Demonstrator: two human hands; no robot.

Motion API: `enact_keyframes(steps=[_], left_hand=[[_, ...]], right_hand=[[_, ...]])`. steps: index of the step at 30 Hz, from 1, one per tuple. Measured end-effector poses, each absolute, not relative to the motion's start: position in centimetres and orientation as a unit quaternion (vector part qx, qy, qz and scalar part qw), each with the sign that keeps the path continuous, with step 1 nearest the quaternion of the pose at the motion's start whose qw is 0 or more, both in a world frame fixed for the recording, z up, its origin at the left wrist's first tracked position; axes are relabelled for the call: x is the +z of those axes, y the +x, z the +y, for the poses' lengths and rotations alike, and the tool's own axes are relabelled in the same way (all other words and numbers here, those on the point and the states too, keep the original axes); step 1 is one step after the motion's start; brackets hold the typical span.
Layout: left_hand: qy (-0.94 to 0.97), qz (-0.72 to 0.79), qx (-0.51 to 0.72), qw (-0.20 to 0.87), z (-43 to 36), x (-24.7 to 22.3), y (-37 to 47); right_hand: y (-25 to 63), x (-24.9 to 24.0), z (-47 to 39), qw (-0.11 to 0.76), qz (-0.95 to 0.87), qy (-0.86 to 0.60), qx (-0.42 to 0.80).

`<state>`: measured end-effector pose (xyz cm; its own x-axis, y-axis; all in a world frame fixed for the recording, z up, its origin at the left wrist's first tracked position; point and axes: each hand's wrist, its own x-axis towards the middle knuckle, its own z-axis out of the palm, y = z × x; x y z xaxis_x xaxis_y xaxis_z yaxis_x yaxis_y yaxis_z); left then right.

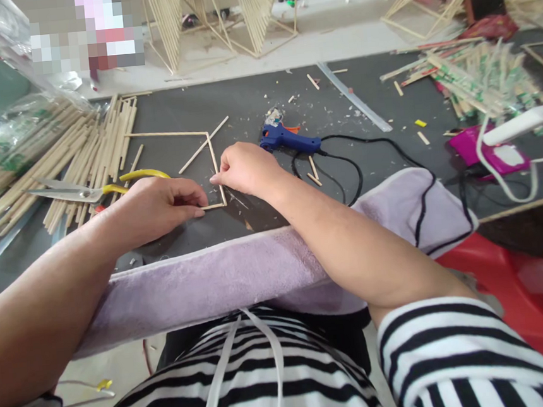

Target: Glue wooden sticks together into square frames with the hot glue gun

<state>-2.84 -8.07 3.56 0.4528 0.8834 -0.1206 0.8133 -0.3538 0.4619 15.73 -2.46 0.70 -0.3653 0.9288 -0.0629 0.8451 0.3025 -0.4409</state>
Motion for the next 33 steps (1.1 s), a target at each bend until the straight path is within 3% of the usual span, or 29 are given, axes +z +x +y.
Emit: enact_keyframes(steps=[22,29,33], left_hand=[[0.805,0.529,0.079,0.257,-8.3,4.0,-2.5],[0.799,0.521,0.073,0.292,-7.9,4.1,-3.0],[0.796,0.524,0.076,0.295,-7.9,4.2,-3.0]], right_hand=[[15.6,1.4,-2.9,0.122,-0.778,-0.572,0.23],[16.2,2.6,-3.4,0.135,-0.69,-0.587,0.402],[16.6,2.9,-3.6,0.1,-0.677,-0.559,0.468]])
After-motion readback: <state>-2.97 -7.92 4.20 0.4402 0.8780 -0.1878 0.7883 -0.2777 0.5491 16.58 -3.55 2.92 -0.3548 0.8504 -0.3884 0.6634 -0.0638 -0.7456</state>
